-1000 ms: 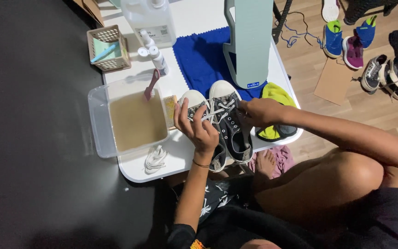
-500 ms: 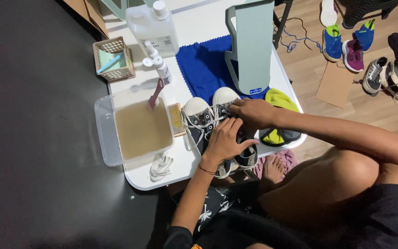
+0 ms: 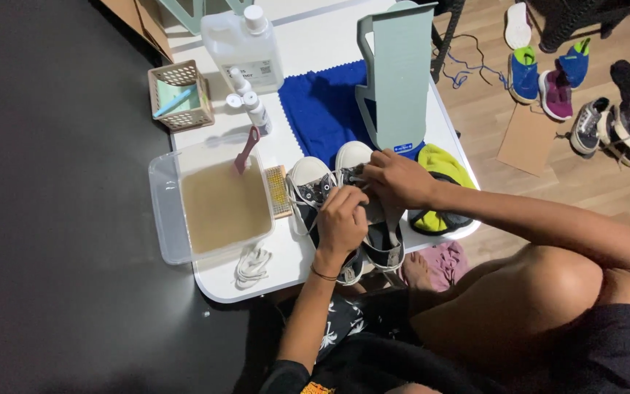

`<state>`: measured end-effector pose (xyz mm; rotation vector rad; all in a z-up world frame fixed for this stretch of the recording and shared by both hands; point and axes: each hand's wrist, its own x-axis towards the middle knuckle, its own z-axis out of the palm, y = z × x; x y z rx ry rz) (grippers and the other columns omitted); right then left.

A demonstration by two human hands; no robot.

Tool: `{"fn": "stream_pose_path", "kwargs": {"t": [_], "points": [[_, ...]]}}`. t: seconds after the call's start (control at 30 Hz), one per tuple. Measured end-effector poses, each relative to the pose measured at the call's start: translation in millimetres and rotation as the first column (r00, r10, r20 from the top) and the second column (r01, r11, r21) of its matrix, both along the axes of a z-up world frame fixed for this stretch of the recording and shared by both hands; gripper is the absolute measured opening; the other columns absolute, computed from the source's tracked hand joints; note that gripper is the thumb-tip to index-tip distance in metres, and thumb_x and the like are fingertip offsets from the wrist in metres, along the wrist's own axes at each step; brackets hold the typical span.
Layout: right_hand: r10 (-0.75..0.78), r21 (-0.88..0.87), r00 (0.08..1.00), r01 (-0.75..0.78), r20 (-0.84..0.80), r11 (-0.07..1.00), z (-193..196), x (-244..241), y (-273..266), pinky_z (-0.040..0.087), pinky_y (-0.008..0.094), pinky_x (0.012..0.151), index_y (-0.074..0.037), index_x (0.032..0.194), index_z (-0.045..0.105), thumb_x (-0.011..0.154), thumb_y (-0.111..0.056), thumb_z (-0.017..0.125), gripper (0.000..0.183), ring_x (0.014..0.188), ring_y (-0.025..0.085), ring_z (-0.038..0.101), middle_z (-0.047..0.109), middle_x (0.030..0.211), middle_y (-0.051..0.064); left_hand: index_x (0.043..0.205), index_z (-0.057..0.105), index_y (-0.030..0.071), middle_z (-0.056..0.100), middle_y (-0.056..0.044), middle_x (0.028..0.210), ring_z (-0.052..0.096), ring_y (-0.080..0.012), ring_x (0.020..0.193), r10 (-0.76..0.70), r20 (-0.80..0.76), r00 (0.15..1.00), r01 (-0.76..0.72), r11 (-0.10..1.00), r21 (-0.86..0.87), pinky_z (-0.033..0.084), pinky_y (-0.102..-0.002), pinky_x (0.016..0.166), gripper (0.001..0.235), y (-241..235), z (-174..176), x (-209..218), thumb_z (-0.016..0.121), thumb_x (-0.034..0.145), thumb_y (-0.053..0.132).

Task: The person removes the old shoelaces from a pair of black canvas sneakers and replaces them with new white shoelaces. They thread the new laces through the eyelets and tie them into a knot.

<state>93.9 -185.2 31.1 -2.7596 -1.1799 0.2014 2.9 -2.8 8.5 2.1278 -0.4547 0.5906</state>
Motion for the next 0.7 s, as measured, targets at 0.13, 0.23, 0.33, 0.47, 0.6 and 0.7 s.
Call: {"fn": "stream_pose_path", "kwargs": {"t": [0.13, 0.23, 0.33, 0.47, 0.6, 0.7], "points": [[-0.023, 0.11, 0.999, 0.025, -0.024, 0.994, -2.0, -9.0, -10.3, 0.054, 0.031, 0.068, -0.013, 0.107, 0.067, 0.093, -0.017, 0.066, 0.014, 0.089, 0.022, 0.061, 0.061, 0.096, 0.006, 0.078, 0.058, 0.013, 0.053, -0.001, 0.078, 0.063, -0.0261, 0.076, 0.069, -0.061, 0.996, -0.069, 0.998, 0.011, 0.054, -0.035, 0.068, 0.012, -1.6, 1.4, -0.2, 0.059, 0.074, 0.002], [0.045, 0.195, 0.999, -0.049, 0.026, 0.98, 4.9, -16.6, -10.9, 0.052, 0.034, 0.067, -0.007, 0.108, 0.068, 0.097, -0.012, 0.059, 0.015, 0.087, 0.026, 0.06, 0.061, 0.094, 0.01, 0.099, 0.058, 0.009, 0.054, -0.007, 0.084, 0.065, -0.0338, 0.079, 0.095, -0.206, 0.974, -0.083, 0.994, 0.068, 0.056, -0.046, 0.064, 0.028, -3.7, 4.4, -1.0, 0.071, 0.076, 0.0], [0.126, 0.214, 0.984, -0.151, 0.125, 0.965, -7.3, -16.3, -9.8, 0.052, 0.035, 0.067, -0.009, 0.101, 0.064, 0.099, -0.012, 0.057, 0.008, 0.086, 0.025, 0.056, 0.057, 0.087, 0.009, 0.113, 0.057, 0.007, 0.053, -0.009, 0.094, 0.066, -0.0401, 0.085, 0.107, -0.321, 0.941, -0.097, 0.994, 0.047, 0.059, -0.052, 0.068, 0.037, -4.6, 6.9, -3.1, 0.065, 0.079, -0.004], [0.166, 0.26, 0.984, -0.178, 0.069, 0.949, -0.5, -15.7, -2.6, 0.052, 0.038, 0.071, -0.008, 0.102, 0.064, 0.095, -0.016, 0.059, 0.012, 0.089, 0.028, 0.058, 0.059, 0.09, 0.009, 0.116, 0.062, 0.01, 0.056, -0.008, 0.104, 0.069, -0.0392, 0.09, 0.11, -0.372, 0.922, -0.113, 0.994, 0.012, 0.061, -0.049, 0.071, 0.035, -2.1, 12.5, -3.3, 0.06, 0.084, -0.002], [0.137, 0.241, 0.989, -0.121, -0.053, 0.963, 10.0, -13.5, 1.8, 0.052, 0.038, 0.073, -0.009, 0.1, 0.07, 0.097, -0.018, 0.062, 0.012, 0.088, 0.026, 0.062, 0.063, 0.091, 0.009, 0.112, 0.07, 0.011, 0.062, -0.006, 0.103, 0.072, -0.0344, 0.085, 0.125, -0.387, 0.914, -0.151, 0.988, -0.037, 0.062, -0.043, 0.068, 0.029, -1.4, 9.2, -1.1, 0.062, 0.086, 0.002], [0.106, 0.321, 0.969, -0.029, -0.225, 0.947, -1.0, -6.9, -5.4, 0.052, 0.038, 0.076, -0.012, 0.097, 0.07, 0.096, -0.019, 0.063, 0.009, 0.089, 0.027, 0.065, 0.066, 0.089, 0.007, 0.109, 0.071, 0.01, 0.064, -0.008, 0.101, 0.072, -0.0376, 0.084, 0.139, -0.352, 0.925, -0.167, 0.985, -0.05, 0.062, -0.044, 0.066, 0.024, -1.8, 3.1, -0.1, 0.066, 0.086, 0.005]]}}
